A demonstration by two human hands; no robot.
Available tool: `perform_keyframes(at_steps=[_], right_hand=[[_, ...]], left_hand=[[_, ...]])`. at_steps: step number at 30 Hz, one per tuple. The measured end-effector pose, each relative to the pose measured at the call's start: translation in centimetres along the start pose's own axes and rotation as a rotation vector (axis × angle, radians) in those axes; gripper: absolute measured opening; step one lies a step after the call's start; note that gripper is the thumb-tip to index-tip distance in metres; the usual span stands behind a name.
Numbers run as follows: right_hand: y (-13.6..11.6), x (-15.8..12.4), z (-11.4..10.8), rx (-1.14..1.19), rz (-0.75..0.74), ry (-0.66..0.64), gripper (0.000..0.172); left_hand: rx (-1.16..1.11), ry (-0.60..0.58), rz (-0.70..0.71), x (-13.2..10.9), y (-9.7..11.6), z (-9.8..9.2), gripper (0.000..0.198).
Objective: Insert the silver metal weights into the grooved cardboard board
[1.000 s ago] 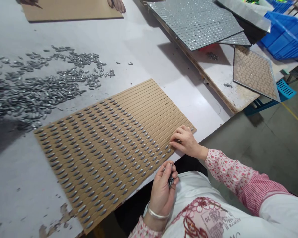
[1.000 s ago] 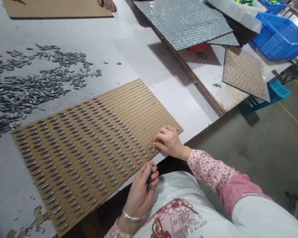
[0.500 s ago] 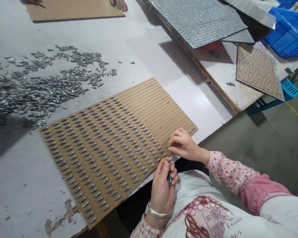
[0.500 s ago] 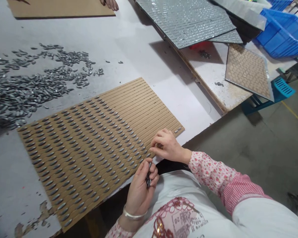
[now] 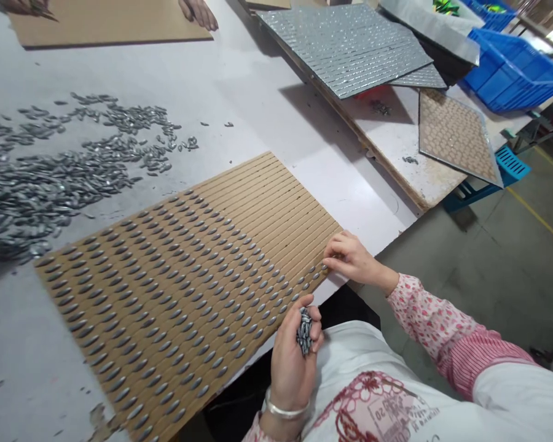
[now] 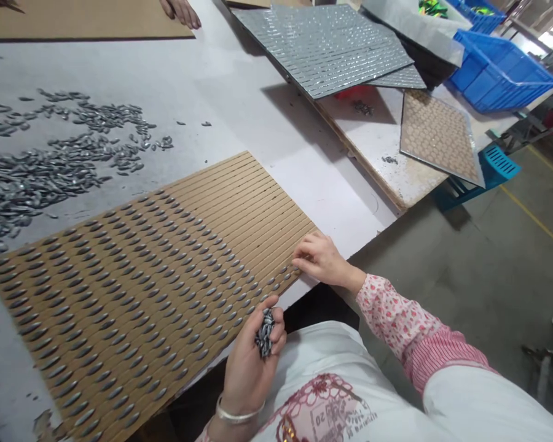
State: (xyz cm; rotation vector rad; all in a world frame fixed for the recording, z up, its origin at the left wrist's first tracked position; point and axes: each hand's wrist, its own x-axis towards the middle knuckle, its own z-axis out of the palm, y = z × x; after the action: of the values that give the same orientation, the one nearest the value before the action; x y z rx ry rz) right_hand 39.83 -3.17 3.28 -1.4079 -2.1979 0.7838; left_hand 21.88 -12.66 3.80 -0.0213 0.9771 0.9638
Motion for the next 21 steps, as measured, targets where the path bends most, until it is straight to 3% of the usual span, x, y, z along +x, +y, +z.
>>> perform_keyframes(at_steps=[4,15,19,21], right_hand=[[1.0,0.4,0.0,-0.186,0.041,-0.019,0.019],[0.5,0.4,1.0,-0.303,0.08,0.029,0.021],[0.0,0.1,0.6,-0.177,0.062,0.073,0.022],[-0.6,-0.2,0.2,0.021,-0.039,-0.001,0.02]], left_hand=[[0.002,-0.038,-0.058,-0.1,0.0,0.0,0.018],[-0.039,-0.066,-0.089,0.3,-0.4,-0.1,0.014],[-0.042,-0.047,-0.057,0.5,-0.6,0.0,0.017],[-0.056,-0.035,-0.05,0.6,-0.6,0.2,0.018]])
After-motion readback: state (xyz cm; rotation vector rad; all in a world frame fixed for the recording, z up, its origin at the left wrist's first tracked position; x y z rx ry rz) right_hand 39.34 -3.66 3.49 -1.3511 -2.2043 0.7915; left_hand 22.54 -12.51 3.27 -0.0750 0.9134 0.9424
